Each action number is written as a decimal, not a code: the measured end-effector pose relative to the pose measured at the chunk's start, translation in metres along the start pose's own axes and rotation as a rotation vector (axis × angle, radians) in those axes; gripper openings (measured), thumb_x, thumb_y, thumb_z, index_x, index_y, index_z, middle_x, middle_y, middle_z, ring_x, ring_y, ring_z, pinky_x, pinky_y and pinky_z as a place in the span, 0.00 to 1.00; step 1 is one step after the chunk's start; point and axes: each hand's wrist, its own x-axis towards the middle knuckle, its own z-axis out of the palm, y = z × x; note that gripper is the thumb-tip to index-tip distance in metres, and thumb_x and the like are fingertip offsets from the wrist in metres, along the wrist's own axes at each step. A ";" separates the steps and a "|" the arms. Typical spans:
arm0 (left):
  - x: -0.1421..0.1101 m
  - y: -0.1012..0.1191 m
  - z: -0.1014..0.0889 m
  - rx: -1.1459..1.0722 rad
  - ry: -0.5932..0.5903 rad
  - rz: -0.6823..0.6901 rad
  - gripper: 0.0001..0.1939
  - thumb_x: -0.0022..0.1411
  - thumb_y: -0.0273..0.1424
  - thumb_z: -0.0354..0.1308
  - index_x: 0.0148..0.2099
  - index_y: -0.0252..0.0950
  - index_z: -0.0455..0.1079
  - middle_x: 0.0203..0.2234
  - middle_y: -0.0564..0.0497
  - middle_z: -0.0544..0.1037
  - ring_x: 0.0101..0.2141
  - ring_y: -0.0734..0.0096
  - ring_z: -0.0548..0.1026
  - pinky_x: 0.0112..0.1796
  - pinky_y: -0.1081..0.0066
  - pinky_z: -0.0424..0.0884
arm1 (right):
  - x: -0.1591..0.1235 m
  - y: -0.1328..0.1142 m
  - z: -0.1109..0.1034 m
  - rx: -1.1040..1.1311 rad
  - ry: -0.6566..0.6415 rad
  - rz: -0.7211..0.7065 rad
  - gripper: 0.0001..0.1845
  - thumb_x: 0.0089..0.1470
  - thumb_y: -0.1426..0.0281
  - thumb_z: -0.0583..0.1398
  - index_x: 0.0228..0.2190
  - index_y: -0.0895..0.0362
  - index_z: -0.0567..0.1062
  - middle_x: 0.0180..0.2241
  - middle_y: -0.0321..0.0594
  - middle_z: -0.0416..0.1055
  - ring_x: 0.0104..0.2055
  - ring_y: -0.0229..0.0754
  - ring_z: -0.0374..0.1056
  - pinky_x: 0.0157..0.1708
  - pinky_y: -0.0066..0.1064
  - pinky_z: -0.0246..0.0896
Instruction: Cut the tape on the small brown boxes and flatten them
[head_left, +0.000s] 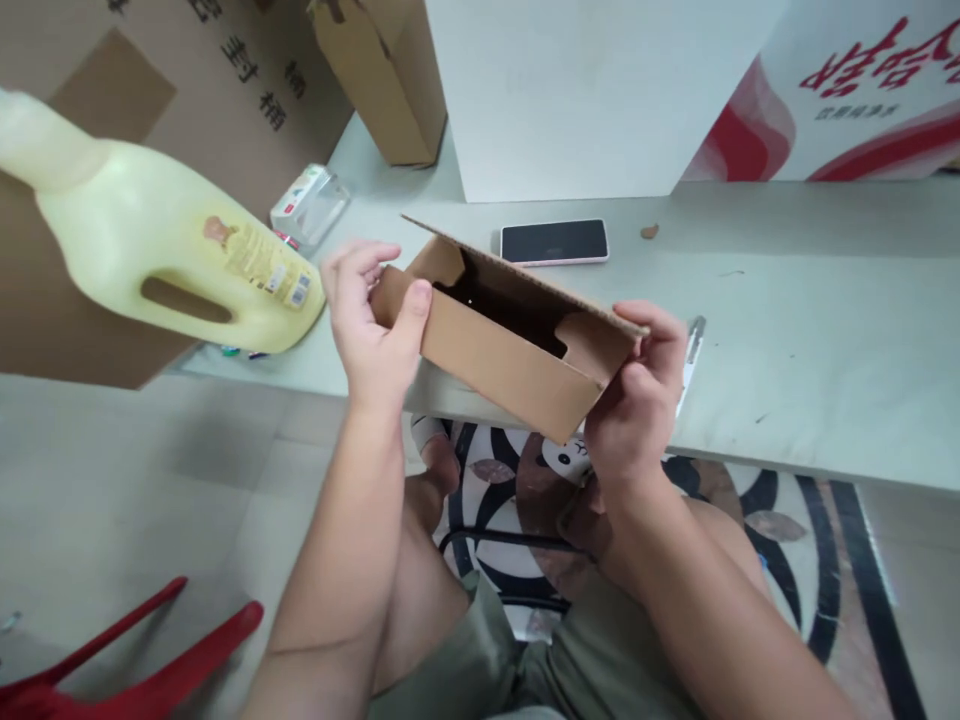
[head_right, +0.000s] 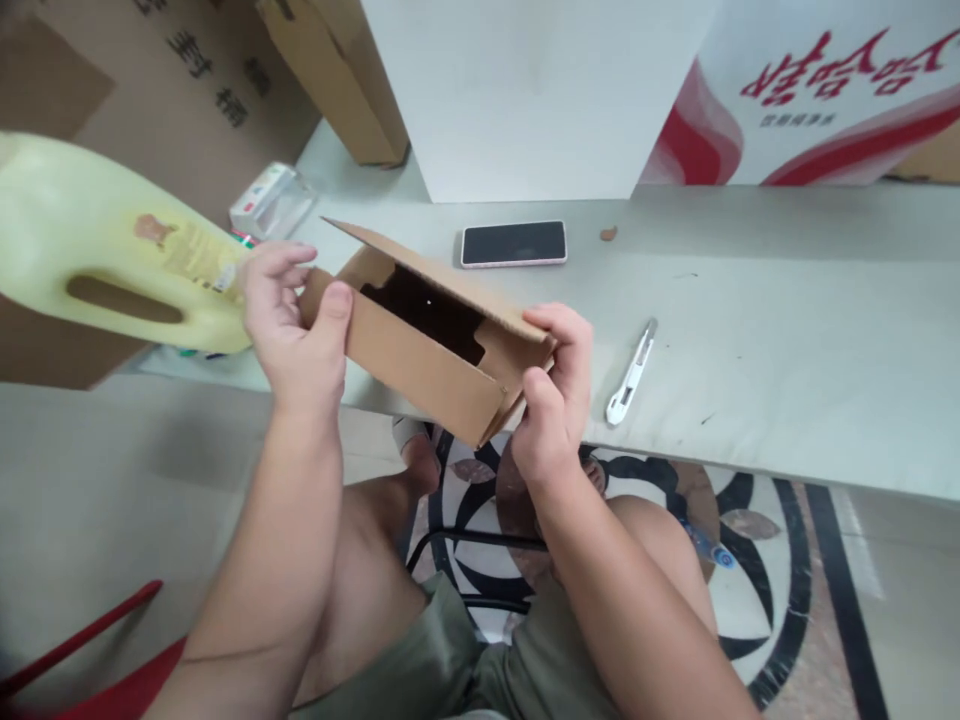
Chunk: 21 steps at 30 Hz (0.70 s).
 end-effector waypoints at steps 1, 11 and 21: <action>0.000 0.001 0.000 0.037 0.001 -0.002 0.17 0.66 0.47 0.62 0.51 0.45 0.69 0.55 0.46 0.70 0.59 0.54 0.71 0.57 0.56 0.72 | -0.002 -0.001 0.002 -0.006 0.043 -0.026 0.18 0.65 0.60 0.45 0.49 0.47 0.68 0.49 0.46 0.64 0.57 0.55 0.67 0.55 0.54 0.67; -0.010 0.003 0.004 0.078 -0.093 0.138 0.13 0.69 0.35 0.56 0.48 0.45 0.81 0.48 0.50 0.82 0.56 0.56 0.75 0.64 0.50 0.65 | -0.004 0.003 0.000 -0.098 0.077 -0.017 0.22 0.68 0.62 0.43 0.36 0.51 0.74 0.50 0.48 0.64 0.63 0.57 0.63 0.62 0.60 0.59; 0.006 -0.025 -0.002 -0.151 0.112 0.114 0.15 0.65 0.28 0.55 0.43 0.38 0.84 0.43 0.49 0.87 0.48 0.61 0.81 0.58 0.56 0.71 | -0.004 0.018 -0.007 0.126 0.183 0.546 0.25 0.58 0.60 0.53 0.57 0.47 0.64 0.62 0.47 0.66 0.65 0.52 0.65 0.63 0.53 0.62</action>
